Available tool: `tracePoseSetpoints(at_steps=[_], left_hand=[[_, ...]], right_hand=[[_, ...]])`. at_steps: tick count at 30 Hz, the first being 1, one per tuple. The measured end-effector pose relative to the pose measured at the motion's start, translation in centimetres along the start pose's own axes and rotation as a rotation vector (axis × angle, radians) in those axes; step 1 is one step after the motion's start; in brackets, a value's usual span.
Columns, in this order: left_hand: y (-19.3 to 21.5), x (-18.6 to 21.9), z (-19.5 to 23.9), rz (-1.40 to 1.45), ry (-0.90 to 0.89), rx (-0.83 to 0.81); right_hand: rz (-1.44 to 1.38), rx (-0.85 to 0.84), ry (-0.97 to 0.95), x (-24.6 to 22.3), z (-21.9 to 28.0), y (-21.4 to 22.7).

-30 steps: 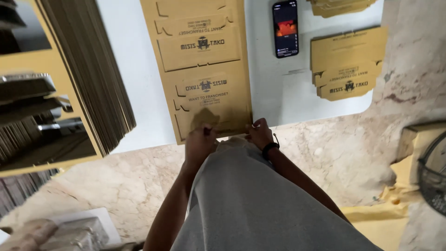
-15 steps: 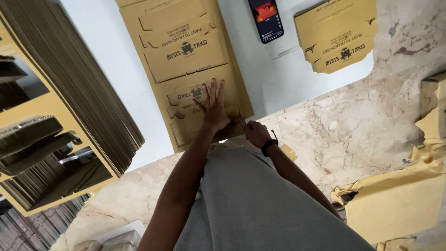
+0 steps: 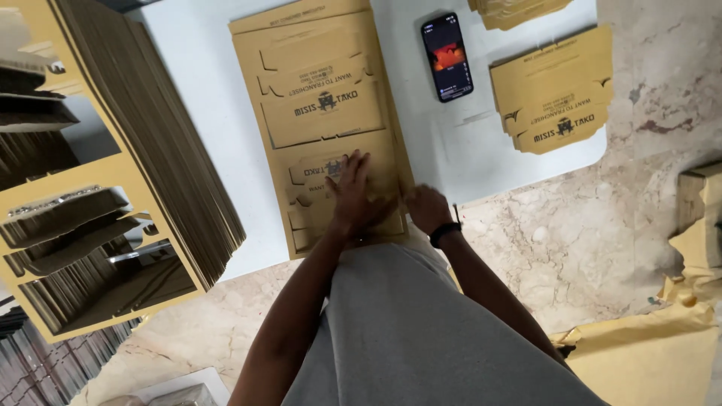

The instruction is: Fold cardboard inserts and assemble packaging components

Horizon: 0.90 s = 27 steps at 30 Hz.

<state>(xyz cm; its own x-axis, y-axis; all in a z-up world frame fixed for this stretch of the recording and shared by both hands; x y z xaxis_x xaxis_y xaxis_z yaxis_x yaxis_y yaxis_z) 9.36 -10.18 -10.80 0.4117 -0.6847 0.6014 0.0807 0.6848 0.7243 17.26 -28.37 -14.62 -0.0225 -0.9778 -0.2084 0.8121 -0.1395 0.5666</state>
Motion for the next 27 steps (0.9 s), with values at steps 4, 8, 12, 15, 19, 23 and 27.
tracePoseSetpoints(at_steps=[4, 8, 12, 15, 19, 23, 27], left_hand=[[8.7, 1.7, 0.8, -0.096, 0.206, 0.440], [7.6, -1.9, -0.2, 0.121, 0.446, 0.357], [7.3, -2.2, -0.4, 0.399, 0.437, 0.325], [8.3, -1.1, -0.3, 0.407, 0.478, 0.304], [8.5, -1.2, -0.4, 0.356, 0.522, 0.276], [8.8, -1.2, -0.7, 0.314, 0.599, 0.179], [8.9, -1.2, -0.8, 0.326, 0.600, 0.174]], right_hand=[[-0.202, 0.187, 0.088, -9.4, 4.0, 5.5], [-0.188, 0.394, -0.023, -8.3, -0.6, 1.0], [-0.297, 0.173, -0.163, -7.4, -2.1, 0.8], [-0.456, 0.023, -0.202, -5.7, -3.4, 1.4], [-0.425, 0.078, -0.120, -4.3, -6.2, 1.3], [-0.384, 0.143, -0.101, -6.7, -3.3, 2.8], [-0.404, 0.135, -0.110, -7.3, -2.9, 3.3]])
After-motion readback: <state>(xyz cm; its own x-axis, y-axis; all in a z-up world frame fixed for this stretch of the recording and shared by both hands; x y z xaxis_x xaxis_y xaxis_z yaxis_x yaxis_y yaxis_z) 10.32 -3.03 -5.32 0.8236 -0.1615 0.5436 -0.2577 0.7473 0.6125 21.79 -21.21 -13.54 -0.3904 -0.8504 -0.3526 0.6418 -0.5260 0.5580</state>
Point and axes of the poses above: each hand's wrist, its own z-axis away from the middle knuckle, its own y-axis out of the back of the hand, x = y × z, the point moved 8 cm from there along -z, towards the middle knuckle, and after that the axes turned 13 degrees about -y, right-handed, at the moved point
